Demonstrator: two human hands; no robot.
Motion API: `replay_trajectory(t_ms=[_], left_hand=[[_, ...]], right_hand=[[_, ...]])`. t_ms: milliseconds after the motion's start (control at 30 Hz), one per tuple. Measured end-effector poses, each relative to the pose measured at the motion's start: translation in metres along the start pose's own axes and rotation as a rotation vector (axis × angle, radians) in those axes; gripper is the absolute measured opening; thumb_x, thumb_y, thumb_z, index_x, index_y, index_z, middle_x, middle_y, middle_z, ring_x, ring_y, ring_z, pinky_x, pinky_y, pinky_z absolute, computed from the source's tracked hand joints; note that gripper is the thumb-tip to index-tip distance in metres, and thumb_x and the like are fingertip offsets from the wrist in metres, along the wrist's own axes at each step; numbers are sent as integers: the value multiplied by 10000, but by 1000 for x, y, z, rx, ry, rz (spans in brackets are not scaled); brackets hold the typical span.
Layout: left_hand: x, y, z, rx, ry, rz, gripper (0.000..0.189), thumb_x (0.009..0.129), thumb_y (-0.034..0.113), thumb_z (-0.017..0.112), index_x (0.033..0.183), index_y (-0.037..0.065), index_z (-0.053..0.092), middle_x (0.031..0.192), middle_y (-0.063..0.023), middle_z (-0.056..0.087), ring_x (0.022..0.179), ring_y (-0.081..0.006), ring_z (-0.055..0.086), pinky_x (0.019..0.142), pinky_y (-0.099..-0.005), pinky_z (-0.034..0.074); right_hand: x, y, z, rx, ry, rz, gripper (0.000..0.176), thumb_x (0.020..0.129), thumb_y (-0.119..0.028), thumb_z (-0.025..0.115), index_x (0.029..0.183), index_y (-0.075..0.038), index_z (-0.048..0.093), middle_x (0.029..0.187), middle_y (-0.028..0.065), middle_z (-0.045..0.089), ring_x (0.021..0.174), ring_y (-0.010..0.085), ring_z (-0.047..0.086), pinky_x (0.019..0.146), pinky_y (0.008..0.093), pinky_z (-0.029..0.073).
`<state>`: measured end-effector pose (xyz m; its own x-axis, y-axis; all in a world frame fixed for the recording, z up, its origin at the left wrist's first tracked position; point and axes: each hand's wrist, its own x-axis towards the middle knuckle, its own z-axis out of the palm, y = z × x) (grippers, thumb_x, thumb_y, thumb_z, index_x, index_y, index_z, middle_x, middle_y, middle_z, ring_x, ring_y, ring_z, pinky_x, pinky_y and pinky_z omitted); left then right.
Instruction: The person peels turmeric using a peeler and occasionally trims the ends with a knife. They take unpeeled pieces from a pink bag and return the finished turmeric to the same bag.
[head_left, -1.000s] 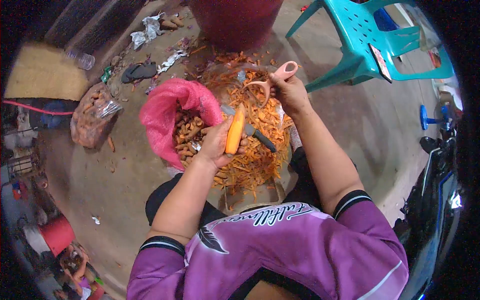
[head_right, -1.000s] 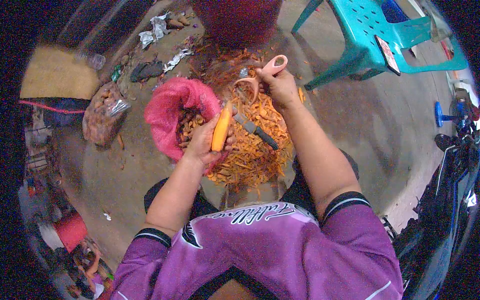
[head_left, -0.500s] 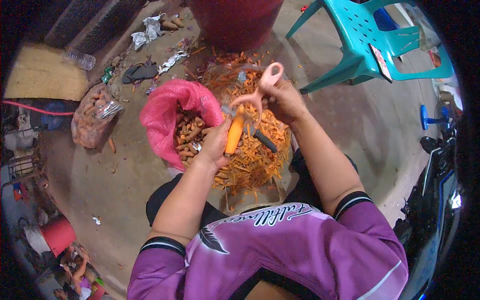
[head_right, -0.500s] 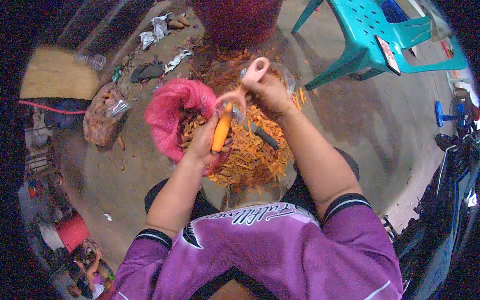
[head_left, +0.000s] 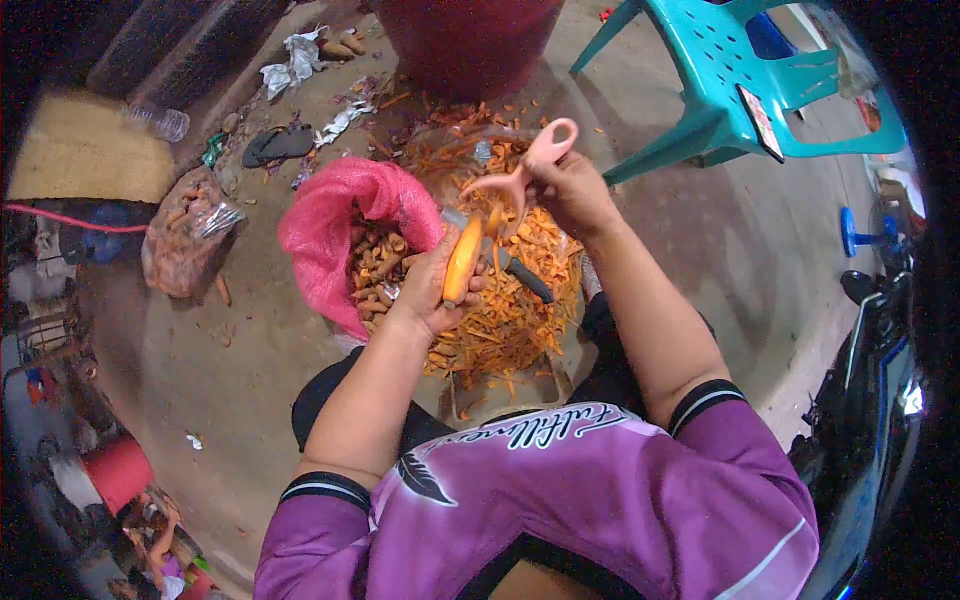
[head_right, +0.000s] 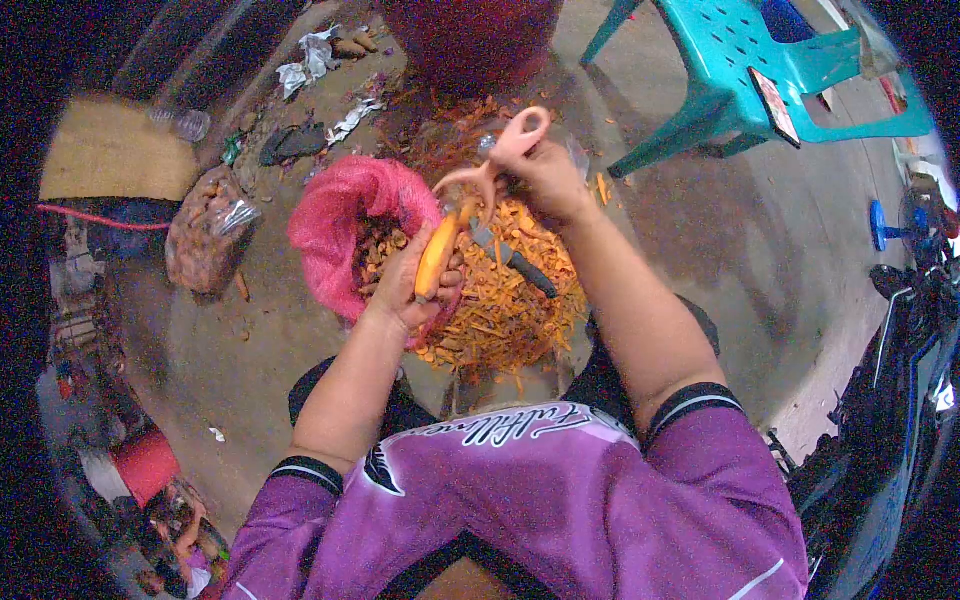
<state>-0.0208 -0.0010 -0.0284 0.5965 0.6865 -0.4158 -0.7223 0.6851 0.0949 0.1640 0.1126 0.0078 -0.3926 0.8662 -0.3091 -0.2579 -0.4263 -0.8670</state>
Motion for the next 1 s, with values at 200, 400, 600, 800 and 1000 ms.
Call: replay_trajectory(t_ms=[200,400,600,800,1000], left_hand=[[-4,-3,30,29,175,159,346,865,315,385,1039,28,468,865,-85,555,756,-200,561,669,-325,480],[5,-10,23,168,221,265,331,851,321,423,1011,37,482,823,-79,551,693,-174,560,584,-289,477],[0,-5,24,216,254,143,281,830,322,462,923,62,513,734,-40,546,552,-126,545,426,-221,431],[-8,-4,42,189,295,184,314,826,315,462,985,47,503,805,-75,557,657,-161,568,546,-253,471],[-5,-8,44,230,329,245,292,816,266,495,958,13,534,828,-66,574,679,-150,565,607,-274,472]], right_hand=[[-29,7,37,80,-420,184,238,690,-167,671,837,-40,533,731,52,581,623,126,555,546,237,457],[-8,26,12,10,-254,125,191,723,-154,629,832,-32,532,720,48,573,599,131,547,546,247,454],[20,9,-32,-183,216,-20,202,744,-163,597,846,-4,524,738,57,559,628,141,543,570,266,456],[-19,5,28,-22,-260,91,180,738,-132,604,848,-29,505,716,50,560,630,130,552,553,240,460],[-3,23,8,-51,-240,34,192,721,-146,627,857,-55,525,709,33,555,631,124,545,568,237,452]])
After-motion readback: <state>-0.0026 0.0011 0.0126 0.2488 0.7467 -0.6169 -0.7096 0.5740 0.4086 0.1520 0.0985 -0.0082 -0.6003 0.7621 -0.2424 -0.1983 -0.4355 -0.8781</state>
